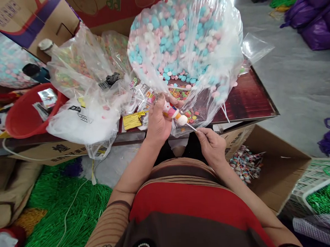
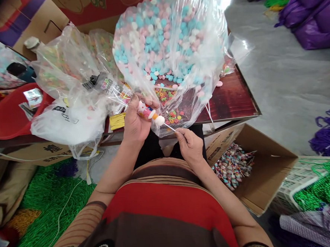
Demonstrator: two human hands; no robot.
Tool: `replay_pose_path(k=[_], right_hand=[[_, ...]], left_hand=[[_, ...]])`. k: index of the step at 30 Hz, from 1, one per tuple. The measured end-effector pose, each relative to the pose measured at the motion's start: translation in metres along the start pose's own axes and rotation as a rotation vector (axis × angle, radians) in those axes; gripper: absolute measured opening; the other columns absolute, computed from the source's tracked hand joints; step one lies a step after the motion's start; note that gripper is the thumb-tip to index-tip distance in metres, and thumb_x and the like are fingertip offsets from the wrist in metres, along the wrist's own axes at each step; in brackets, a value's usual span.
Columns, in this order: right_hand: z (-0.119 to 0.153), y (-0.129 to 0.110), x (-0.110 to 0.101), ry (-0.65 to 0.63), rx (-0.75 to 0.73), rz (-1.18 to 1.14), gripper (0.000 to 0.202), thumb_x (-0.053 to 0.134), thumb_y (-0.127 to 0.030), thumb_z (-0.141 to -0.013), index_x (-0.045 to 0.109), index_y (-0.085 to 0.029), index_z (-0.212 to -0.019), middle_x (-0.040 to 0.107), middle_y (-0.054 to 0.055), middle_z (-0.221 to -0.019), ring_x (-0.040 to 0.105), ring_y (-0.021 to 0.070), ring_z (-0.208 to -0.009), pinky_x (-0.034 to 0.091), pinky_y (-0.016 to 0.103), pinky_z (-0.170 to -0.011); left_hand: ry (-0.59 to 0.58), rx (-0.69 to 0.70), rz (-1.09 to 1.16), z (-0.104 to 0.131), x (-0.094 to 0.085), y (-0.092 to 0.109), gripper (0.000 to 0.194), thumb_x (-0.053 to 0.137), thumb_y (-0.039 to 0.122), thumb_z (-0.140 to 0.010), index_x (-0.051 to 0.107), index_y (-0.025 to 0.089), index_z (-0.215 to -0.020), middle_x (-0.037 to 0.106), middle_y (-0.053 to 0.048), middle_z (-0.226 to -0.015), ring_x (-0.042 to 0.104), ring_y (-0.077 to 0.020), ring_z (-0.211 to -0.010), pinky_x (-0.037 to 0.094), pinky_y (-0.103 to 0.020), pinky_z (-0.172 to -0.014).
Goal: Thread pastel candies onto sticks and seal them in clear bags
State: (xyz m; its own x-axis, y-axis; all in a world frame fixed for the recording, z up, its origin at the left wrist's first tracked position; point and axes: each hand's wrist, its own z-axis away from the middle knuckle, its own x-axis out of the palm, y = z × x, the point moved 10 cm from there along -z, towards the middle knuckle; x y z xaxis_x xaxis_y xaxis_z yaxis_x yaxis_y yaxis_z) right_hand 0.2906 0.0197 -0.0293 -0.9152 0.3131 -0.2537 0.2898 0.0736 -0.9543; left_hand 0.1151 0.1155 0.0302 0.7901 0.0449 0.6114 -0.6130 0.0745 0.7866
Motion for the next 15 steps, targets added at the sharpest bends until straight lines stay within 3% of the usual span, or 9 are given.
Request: replay_pose_path(k=[2, 4, 6, 8, 11, 15], right_hand=[[0.002, 0.014, 0.017, -0.167, 0.234, -0.278, 0.042, 0.068, -0.064, -0.085, 0.069, -0.022, -0.081, 0.061, -0.001, -0.060, 0.048, 0.0118, -0.049, 0.044, 0.027, -0.052], [0.013, 0.017, 0.043, -0.382, 0.465, -0.579, 0.041, 0.075, -0.061, -0.081, 0.066, -0.021, -0.076, 0.041, -0.009, -0.046, 0.033, 0.0072, -0.039, 0.044, 0.026, -0.050], [0.022, 0.009, 0.059, -0.528, 0.594, -0.780, 0.037, 0.080, -0.053, -0.078, 0.064, -0.021, -0.072, 0.024, -0.015, -0.043, 0.022, 0.0040, -0.036, 0.052, 0.028, -0.058], [0.024, 0.001, 0.067, -0.580, 0.637, -0.868, 0.034, 0.081, -0.049, -0.078, 0.063, -0.021, -0.070, 0.018, -0.017, -0.043, 0.016, 0.0023, -0.035, 0.055, 0.030, -0.062], [0.022, -0.002, 0.072, -0.554, 0.607, -0.818, 0.036, 0.079, -0.051, -0.079, 0.063, -0.020, -0.069, 0.021, -0.016, -0.041, 0.020, 0.0036, -0.035, 0.050, 0.028, -0.054], [0.005, -0.004, 0.047, -0.199, 0.343, -0.581, 0.036, 0.075, -0.055, -0.084, 0.070, -0.020, -0.079, 0.051, -0.007, -0.049, 0.043, 0.0077, -0.045, 0.040, 0.023, -0.049]], left_hand=[[-0.046, 0.014, -0.011, 0.001, 0.004, 0.004, 0.029, 0.070, 0.046, -0.091, 0.060, 0.022, -0.078, 0.064, 0.004, -0.067, 0.072, -0.0136, -0.077, 0.058, -0.028, -0.079], [-0.073, 0.013, -0.020, 0.002, 0.005, 0.006, 0.028, 0.070, 0.046, -0.091, 0.060, 0.022, -0.079, 0.062, 0.004, -0.066, 0.072, -0.0146, -0.078, 0.058, -0.028, -0.078], [-0.073, -0.012, -0.036, 0.001, 0.002, 0.006, 0.027, 0.070, 0.045, -0.091, 0.061, 0.023, -0.081, 0.061, 0.004, -0.065, 0.073, -0.0153, -0.079, 0.058, -0.029, -0.078], [-0.085, -0.026, -0.051, 0.001, 0.002, 0.005, 0.026, 0.070, 0.046, -0.091, 0.061, 0.023, -0.082, 0.061, 0.004, -0.065, 0.073, -0.0160, -0.080, 0.059, -0.030, -0.077], [-0.148, -0.008, -0.102, 0.005, 0.011, 0.004, 0.033, 0.074, 0.050, -0.087, 0.060, 0.022, -0.079, 0.062, 0.003, -0.064, 0.074, -0.0180, -0.082, 0.059, -0.032, -0.077], [-0.203, 0.011, -0.182, 0.012, 0.018, 0.001, 0.043, 0.081, 0.059, -0.076, 0.062, 0.021, -0.086, 0.071, -0.001, -0.076, 0.075, -0.0219, -0.090, 0.060, -0.036, -0.083]])
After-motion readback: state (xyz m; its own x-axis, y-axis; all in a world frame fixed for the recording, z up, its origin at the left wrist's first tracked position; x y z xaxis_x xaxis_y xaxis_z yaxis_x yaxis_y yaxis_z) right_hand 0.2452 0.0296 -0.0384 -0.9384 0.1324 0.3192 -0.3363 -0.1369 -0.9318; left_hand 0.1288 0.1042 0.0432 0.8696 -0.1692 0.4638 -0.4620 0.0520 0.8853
